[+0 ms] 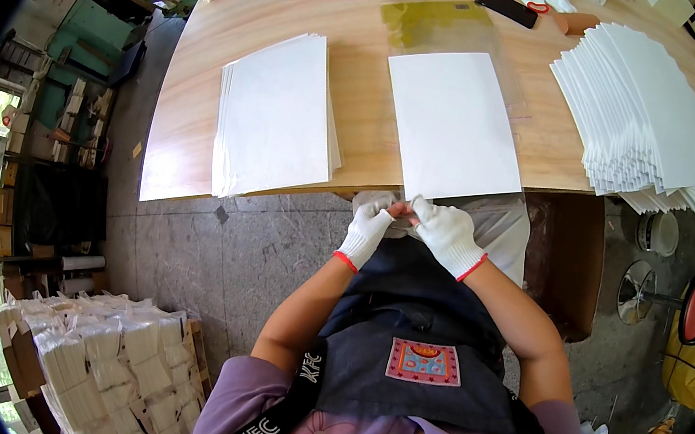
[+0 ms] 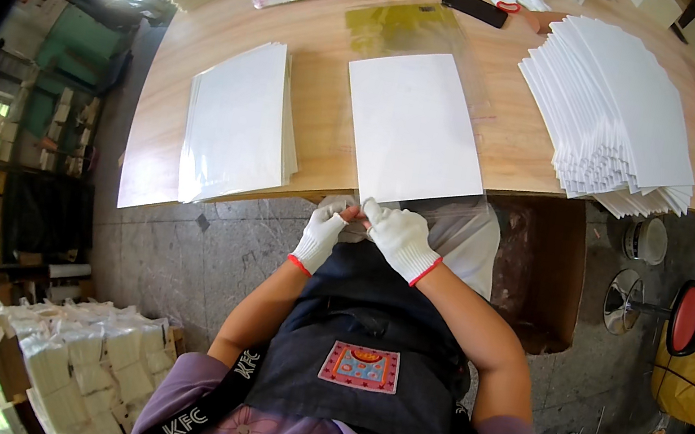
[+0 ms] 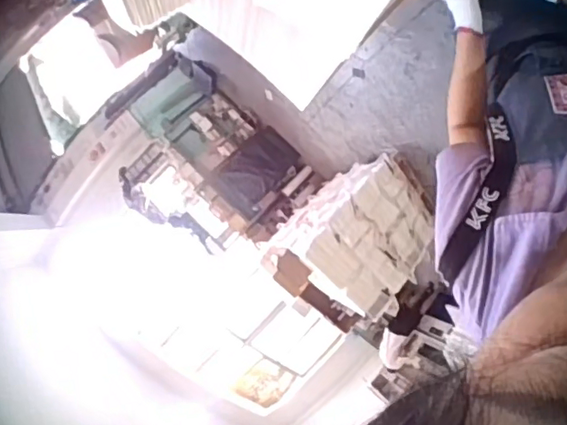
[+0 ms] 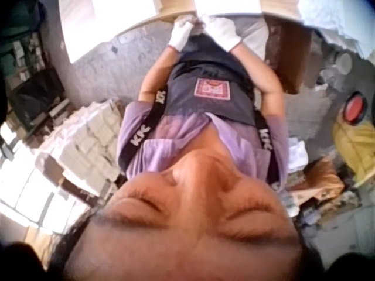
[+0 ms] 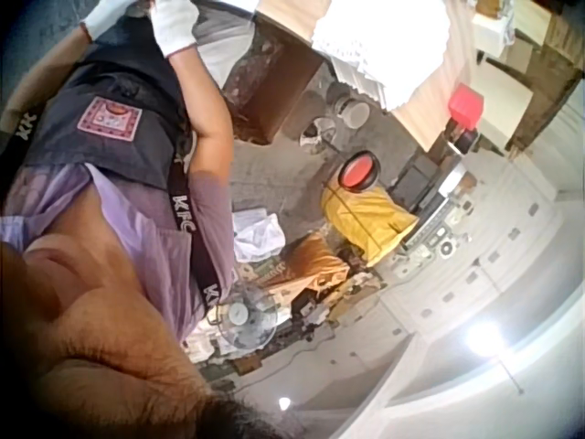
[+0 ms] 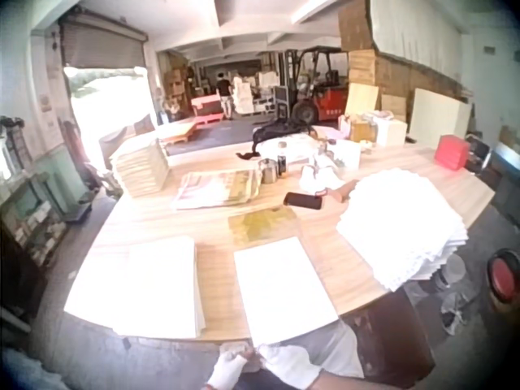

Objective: The person repeatedly picks up a white sheet of paper from a stack on the right side of the table and places it into a clear plastic sleeve. The person then places the sleeved paper onto a growing stack on the left side of the table. This process is repeated continuously throughout the clip.

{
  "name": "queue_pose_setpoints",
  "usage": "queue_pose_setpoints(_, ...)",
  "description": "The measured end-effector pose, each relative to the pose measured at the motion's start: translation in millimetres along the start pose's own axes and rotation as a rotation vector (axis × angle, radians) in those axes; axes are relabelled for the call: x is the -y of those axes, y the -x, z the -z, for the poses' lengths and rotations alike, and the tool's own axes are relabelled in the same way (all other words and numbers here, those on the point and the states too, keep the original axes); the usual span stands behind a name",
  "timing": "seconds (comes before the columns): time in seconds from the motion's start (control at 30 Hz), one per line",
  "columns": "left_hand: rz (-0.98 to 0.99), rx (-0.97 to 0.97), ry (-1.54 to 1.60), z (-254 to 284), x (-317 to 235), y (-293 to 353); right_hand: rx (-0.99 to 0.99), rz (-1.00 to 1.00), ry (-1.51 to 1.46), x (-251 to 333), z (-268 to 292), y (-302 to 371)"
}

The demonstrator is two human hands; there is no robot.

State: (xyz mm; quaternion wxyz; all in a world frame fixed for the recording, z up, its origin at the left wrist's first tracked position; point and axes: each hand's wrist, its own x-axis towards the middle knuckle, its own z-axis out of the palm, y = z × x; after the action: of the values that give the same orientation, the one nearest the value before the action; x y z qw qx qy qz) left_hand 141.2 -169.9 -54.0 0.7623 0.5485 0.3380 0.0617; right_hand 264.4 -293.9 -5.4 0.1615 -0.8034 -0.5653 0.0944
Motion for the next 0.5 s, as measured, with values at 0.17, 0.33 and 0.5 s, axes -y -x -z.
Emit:
queue_pose_setpoints(0.17, 0.089, -0.039, 0.051, -11.0, -13.0, -0.6, -0.074, 0.155, 0.133, -4.0, 0.0, -5.3)
queue_pose_setpoints(0.33, -0.06, -0.108, 0.014, -9.8, -7.5, 12.0, -0.383, -0.618, -1.369, -51.4, 74.6, 38.2)
queue_pose_setpoints(0.5, -0.329, -0.203, -0.353, 4.9, 0.2, 22.1, 0.046, -0.88, 0.267, -253.2, 22.6, 202.8)
